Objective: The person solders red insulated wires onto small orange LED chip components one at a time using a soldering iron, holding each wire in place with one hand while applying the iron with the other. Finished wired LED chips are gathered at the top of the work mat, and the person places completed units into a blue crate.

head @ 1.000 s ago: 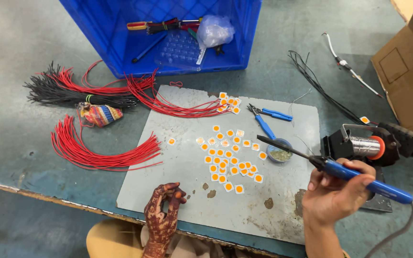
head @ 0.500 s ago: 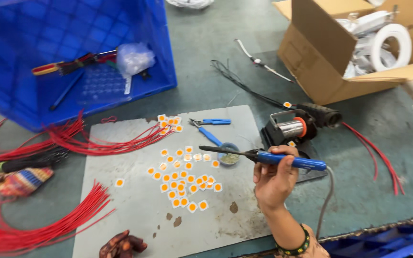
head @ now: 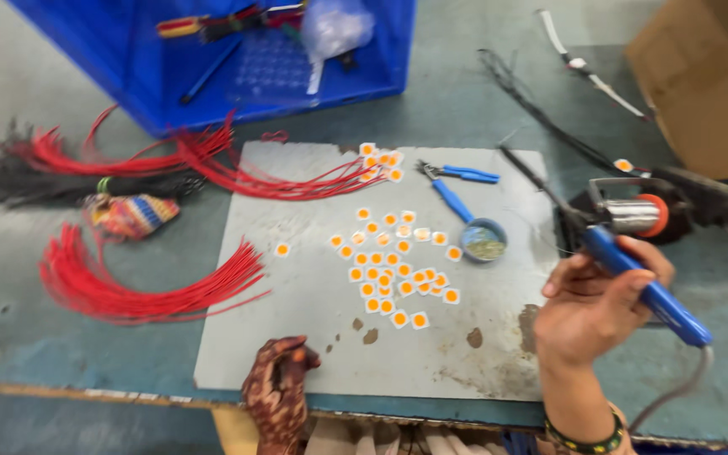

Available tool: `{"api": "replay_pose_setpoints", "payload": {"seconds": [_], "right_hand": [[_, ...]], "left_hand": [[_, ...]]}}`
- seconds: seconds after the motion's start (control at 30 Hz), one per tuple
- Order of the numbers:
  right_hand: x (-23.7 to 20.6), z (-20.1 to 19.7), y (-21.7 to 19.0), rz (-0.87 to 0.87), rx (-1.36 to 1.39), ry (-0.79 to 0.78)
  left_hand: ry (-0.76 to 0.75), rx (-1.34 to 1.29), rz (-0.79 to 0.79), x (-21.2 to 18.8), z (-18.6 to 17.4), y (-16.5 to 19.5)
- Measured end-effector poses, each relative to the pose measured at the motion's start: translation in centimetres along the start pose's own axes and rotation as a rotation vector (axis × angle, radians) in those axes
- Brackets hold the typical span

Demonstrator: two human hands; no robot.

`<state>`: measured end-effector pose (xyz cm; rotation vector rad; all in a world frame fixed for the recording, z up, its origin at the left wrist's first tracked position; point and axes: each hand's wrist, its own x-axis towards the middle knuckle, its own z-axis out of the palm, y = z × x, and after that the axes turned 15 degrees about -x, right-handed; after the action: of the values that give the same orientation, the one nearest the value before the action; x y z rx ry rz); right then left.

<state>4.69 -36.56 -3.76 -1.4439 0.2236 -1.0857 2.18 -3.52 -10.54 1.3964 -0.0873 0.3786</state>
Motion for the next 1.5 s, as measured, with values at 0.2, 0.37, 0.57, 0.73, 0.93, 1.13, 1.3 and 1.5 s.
{"api": "replay_pose_setpoints", "payload": {"seconds": [0.2,0.37,0.57,0.73,0.93,1.13,1.3,1.5], "right_hand": [[0.1,-0.4,0.4,-0.023,-0.017,-0.030],[-0.1,0.0,1.1,-0.107,-0.028,-0.022],[-0.1,1.0,0.7,-0.182,-0.024,-0.054],[-0.2,1.1,0.4,-0.197,0.009,-0.042],[-0.1,0.6,0.4,-0.199,0.028,-0.029],[0.4,-0.2,-0.9,-0.123,0.058,-0.019],[1.4,-2.1,-2.4,-0.031,0.034,-0.123],[2.4,-3.2,-1.4,-0.072,-0.058,-0.168]], "left_hand": [[-0.094,0.195,0.023,1.2,1.3,3.3],[-0.109,0.259,0.084,1.3,1.0,2.9],[-0.105,0.227,0.138,1.6,1.3,2.7],[-0.090,0.256,0.129,1.5,1.1,2.4],[-0.119,0.278,0.130,1.1,1.3,2.5],[-0.246,0.428,0.117,2.0,3.3,4.4],[-0.555,0.589,0.147,4.5,6.8,3.6],[-0.827,0.650,0.344,6.9,11.8,0.5]]}}
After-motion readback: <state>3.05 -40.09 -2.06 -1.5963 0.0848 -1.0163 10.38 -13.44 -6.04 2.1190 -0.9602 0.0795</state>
